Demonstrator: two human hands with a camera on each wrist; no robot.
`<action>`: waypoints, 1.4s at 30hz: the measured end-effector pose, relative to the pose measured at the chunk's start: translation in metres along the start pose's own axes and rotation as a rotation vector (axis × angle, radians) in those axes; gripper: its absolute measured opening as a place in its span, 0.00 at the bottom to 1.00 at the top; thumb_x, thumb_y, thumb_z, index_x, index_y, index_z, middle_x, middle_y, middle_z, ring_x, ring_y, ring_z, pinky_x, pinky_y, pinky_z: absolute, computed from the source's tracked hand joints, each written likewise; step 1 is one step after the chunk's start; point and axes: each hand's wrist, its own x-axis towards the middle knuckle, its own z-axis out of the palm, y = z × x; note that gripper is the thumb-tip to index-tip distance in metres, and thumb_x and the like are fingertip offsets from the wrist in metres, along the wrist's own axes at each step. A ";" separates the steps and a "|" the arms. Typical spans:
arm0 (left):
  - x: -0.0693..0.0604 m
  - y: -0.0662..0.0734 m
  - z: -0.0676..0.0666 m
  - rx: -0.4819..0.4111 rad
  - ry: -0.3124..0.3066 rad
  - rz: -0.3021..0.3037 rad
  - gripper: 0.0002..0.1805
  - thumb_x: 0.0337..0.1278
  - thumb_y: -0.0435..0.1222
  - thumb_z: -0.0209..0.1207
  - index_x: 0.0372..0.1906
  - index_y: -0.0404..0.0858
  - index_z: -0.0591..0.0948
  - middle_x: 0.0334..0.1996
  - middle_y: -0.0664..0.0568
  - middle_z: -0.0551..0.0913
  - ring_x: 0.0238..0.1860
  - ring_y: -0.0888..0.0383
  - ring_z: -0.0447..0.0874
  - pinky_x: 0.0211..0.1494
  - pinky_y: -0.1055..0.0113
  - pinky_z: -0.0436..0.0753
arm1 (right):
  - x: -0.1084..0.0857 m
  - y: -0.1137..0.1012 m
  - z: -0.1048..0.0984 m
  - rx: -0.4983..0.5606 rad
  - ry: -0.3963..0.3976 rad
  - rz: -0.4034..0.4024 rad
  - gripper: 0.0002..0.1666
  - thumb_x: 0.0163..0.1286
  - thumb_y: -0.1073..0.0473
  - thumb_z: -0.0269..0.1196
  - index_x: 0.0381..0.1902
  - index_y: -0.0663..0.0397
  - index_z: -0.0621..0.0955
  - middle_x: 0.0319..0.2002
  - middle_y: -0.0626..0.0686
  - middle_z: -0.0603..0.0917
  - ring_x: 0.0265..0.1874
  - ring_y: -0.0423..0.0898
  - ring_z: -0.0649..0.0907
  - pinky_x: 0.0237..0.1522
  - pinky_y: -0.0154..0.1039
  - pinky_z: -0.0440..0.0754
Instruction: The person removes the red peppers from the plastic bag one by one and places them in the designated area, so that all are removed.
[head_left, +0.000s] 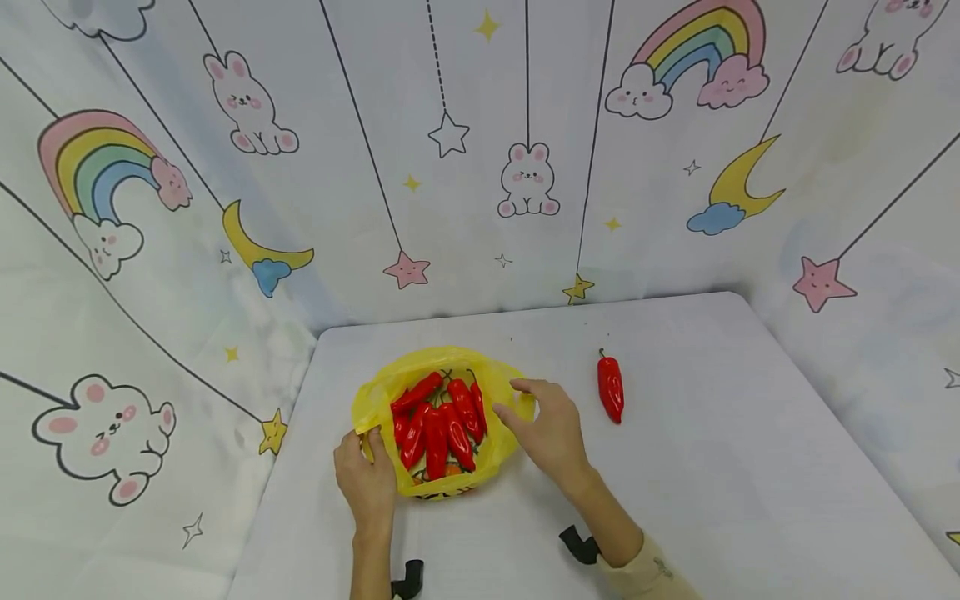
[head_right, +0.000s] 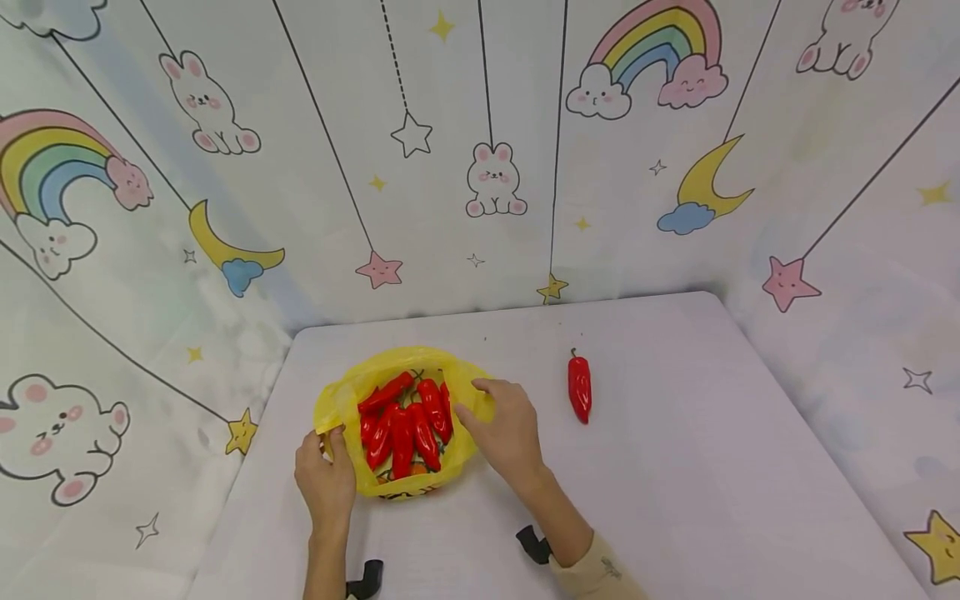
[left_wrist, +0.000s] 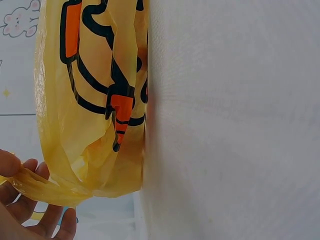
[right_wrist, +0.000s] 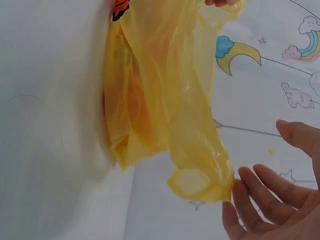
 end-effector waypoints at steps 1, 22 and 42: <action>0.000 0.000 0.000 -0.001 0.000 0.001 0.12 0.76 0.32 0.57 0.53 0.26 0.80 0.43 0.37 0.84 0.47 0.43 0.75 0.51 0.53 0.69 | 0.000 -0.002 0.001 -0.003 0.000 -0.001 0.29 0.62 0.47 0.78 0.58 0.51 0.86 0.54 0.50 0.88 0.54 0.49 0.84 0.57 0.50 0.83; 0.001 -0.002 0.000 0.008 -0.005 -0.010 0.10 0.76 0.33 0.57 0.50 0.28 0.81 0.43 0.38 0.84 0.47 0.43 0.75 0.51 0.53 0.70 | -0.011 -0.016 0.039 0.015 -0.128 -0.068 0.26 0.62 0.48 0.78 0.56 0.49 0.86 0.51 0.47 0.89 0.51 0.45 0.86 0.53 0.42 0.85; 0.000 -0.001 0.000 -0.003 0.000 0.007 0.13 0.76 0.33 0.58 0.52 0.26 0.81 0.44 0.37 0.84 0.49 0.42 0.76 0.52 0.51 0.70 | -0.017 -0.013 0.067 0.076 -0.219 -0.069 0.26 0.64 0.54 0.78 0.56 0.56 0.85 0.41 0.52 0.88 0.35 0.48 0.84 0.35 0.32 0.83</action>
